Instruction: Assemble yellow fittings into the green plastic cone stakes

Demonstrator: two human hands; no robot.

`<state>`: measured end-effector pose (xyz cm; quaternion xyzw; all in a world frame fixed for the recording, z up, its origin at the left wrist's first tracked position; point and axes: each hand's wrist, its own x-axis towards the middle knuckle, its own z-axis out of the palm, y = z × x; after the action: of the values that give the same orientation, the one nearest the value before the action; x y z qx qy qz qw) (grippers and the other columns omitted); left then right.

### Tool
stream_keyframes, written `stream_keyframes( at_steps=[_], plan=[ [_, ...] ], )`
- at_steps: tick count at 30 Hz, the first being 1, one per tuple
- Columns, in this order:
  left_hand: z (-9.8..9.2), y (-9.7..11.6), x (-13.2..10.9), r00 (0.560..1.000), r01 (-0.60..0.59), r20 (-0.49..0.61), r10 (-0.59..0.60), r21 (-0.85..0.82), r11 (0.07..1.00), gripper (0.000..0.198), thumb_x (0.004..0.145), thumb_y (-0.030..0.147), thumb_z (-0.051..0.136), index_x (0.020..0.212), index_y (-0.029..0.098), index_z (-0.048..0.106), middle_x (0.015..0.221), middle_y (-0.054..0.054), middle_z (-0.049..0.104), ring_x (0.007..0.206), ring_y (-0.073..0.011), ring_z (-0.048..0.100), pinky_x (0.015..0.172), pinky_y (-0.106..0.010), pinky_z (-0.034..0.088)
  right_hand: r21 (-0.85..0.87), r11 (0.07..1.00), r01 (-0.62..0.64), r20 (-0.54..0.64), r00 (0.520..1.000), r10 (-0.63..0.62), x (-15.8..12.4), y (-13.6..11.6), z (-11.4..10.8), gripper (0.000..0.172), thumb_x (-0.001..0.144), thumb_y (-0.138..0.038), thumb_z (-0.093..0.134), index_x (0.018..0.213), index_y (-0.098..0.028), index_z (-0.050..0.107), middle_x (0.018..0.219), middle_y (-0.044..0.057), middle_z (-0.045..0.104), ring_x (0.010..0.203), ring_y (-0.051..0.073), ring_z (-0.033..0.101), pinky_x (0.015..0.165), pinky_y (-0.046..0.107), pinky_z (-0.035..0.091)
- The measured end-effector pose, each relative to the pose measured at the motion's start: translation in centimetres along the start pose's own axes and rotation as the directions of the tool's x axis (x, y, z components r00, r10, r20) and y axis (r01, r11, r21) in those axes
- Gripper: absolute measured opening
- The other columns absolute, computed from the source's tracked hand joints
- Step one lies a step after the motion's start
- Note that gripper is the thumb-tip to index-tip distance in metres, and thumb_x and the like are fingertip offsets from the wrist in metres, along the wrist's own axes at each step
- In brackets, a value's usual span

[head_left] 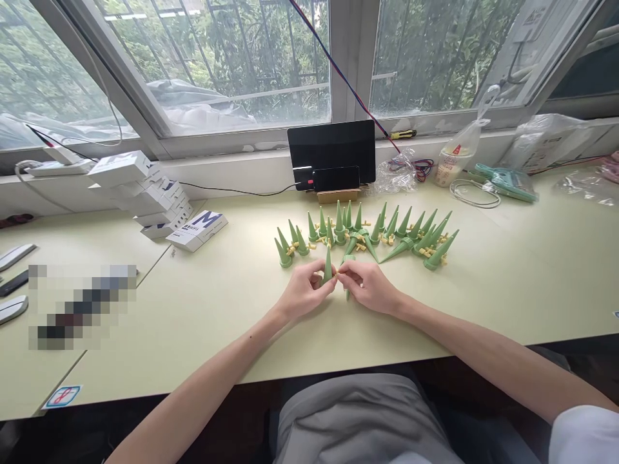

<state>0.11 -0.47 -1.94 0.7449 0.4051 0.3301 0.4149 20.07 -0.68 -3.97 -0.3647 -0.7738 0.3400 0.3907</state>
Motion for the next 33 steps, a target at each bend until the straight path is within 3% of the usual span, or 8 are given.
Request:
stream_keyframes(
  at_steps=[15, 33],
  plan=[
    [0.12, 0.07, 0.02, 1.0, 0.006, -0.003, -0.006, 0.008, 1.0, 0.019, 0.09, 0.035, 0.063, 0.093, 0.016, 0.062, 0.07, 0.003, 0.052, 0.048, -0.005, 0.033, 0.047, -0.022, 0.026, -0.008, 1.0, 0.006, 0.027, 1.0, -0.006, -0.03, 0.11, -0.14, 0.018, 0.101, -0.027, 0.049, 0.092, -0.018, 0.061, 0.072, 0.001, 0.062, 0.058, 0.013, 0.055, 0.056, 0.025, 0.043],
    [0.08, 0.27, -0.15, 0.998, -0.064, 0.014, 0.063, 0.127, 0.99, 0.009, 0.088, 0.026, 0.06, 0.088, 0.017, 0.06, 0.057, 0.007, 0.033, 0.048, -0.0064, 0.026, 0.047, -0.024, 0.02, -0.043, 0.999, 0.006, 0.045, 0.999, -0.004, 0.02, 0.0, -0.27, 0.021, 0.101, -0.026, 0.049, 0.086, -0.018, 0.061, 0.068, 0.001, 0.062, 0.057, 0.013, 0.054, 0.057, 0.026, 0.042]
  ],
)
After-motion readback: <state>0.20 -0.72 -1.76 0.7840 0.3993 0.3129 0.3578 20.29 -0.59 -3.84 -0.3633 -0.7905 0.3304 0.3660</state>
